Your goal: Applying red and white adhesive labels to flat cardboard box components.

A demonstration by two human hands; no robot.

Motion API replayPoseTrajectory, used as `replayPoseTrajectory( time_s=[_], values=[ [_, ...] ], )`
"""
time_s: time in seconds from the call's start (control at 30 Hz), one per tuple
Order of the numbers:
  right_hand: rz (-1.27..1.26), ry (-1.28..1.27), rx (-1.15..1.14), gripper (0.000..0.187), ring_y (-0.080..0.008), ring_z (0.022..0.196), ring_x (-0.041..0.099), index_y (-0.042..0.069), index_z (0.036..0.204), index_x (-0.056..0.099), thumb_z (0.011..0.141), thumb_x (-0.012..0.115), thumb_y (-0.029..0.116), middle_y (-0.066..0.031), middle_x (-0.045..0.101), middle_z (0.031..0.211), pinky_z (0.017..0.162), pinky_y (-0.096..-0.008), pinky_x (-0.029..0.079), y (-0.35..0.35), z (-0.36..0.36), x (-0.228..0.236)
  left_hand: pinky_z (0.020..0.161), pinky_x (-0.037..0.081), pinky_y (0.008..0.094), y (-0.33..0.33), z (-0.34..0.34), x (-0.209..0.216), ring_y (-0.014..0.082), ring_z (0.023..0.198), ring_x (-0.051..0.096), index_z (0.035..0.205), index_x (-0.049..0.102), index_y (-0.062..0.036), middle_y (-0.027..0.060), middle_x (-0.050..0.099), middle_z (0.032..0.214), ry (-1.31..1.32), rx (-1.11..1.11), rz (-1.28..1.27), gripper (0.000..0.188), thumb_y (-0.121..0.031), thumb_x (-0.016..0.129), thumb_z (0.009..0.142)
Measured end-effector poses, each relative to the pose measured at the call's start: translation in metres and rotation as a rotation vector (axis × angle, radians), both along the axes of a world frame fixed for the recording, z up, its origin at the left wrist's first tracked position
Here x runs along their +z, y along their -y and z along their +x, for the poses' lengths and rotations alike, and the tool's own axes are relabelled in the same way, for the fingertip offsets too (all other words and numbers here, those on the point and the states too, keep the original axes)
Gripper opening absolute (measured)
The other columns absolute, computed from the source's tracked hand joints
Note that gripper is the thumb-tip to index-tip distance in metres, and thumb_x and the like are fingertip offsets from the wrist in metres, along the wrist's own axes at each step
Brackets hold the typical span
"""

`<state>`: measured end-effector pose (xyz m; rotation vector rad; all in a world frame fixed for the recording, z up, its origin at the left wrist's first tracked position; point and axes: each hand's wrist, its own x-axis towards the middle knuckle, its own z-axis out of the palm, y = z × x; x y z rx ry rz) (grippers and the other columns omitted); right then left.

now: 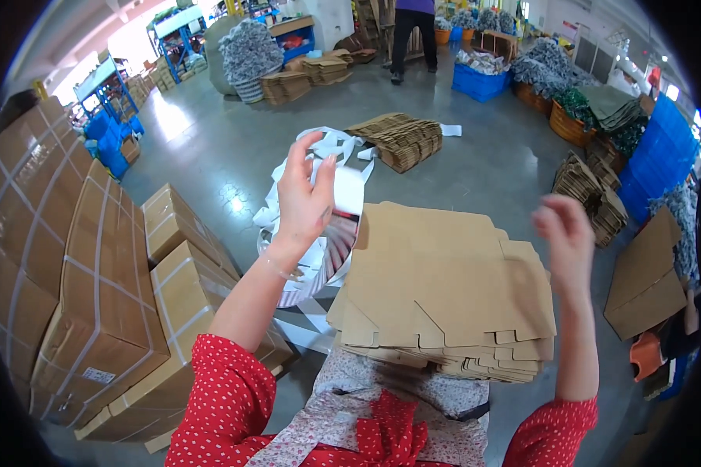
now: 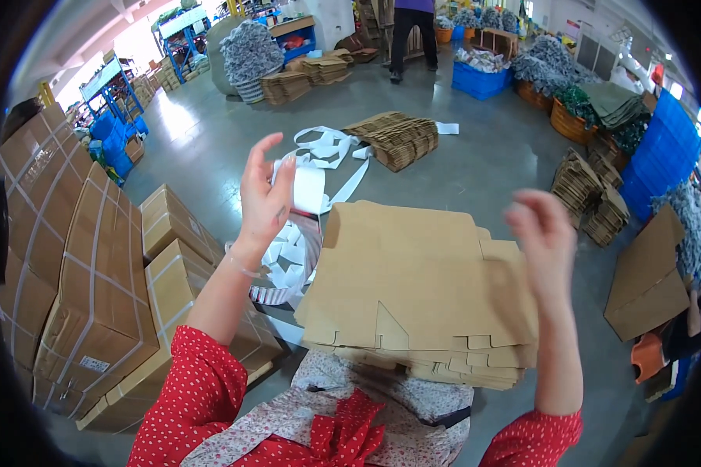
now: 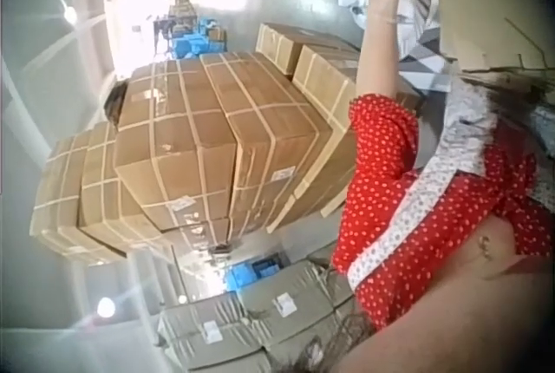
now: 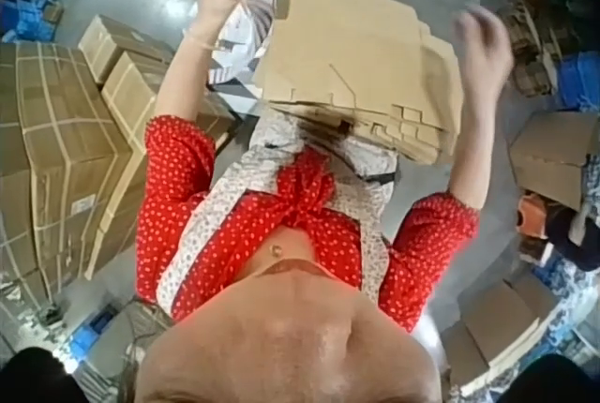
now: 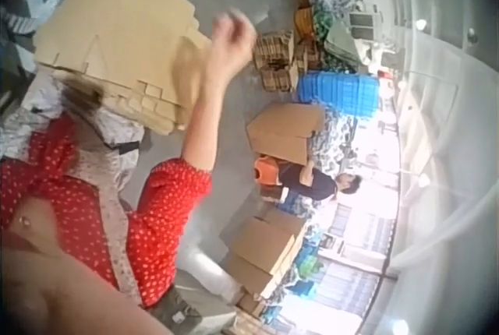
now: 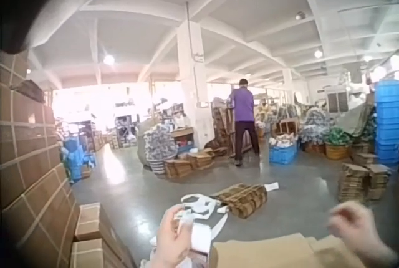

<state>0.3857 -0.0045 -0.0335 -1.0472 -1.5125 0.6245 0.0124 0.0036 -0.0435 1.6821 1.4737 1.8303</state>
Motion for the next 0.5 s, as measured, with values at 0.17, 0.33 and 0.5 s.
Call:
replayPoseTrajectory(
  time_s=[0.17, 0.33, 0.5],
  values=[
    [0.137, 0.156, 0.415, 0.025, -0.0139, 0.093, 0.065, 0.0, 0.115, 0.058, 0.091, 0.064, 0.001, -0.0075, 0.066, 0.099, 0.084, -0.0282, 0.052, 0.011, -0.166, 0.015, 0.052, 0.039, 0.0238, 0.008, 0.015, 0.036, 0.0057, 0.06, 0.05, 0.131, 0.049, -0.0018, 0.003, 0.058, 0.07, 0.063, -0.012, 0.012, 0.039, -0.015, 0.061, 0.096],
    [0.167, 0.029, 0.382, 0.018, -0.0149, 0.086, 0.067, -0.002, 0.107, 0.066, 0.089, 0.066, -0.001, -0.0096, 0.069, 0.093, 0.078, -0.029, 0.054, -0.001, -0.212, -0.014, 0.058, 0.042, 0.0236, 0.016, 0.0, 0.04, 0.0042, 0.067, 0.051, 0.122, 0.056, 0.001, 0.001, 0.06, 0.074, 0.172, -0.113, 0.0, 0.033, -0.021, 0.061, 0.098],
    [0.207, 0.063, 0.333, 0.016, -0.0167, 0.079, 0.068, -0.001, 0.103, 0.07, 0.088, 0.066, -0.001, -0.0085, 0.07, 0.088, 0.071, -0.0293, 0.054, -0.008, -0.23, -0.026, 0.064, 0.043, 0.0232, 0.031, -0.037, 0.016, 0.0036, 0.071, 0.05, 0.106, 0.063, 0.0025, -0.0015, 0.061, 0.078, 0.071, -0.353, -0.153, 0.029, -0.026, 0.058, 0.1]
  ],
)
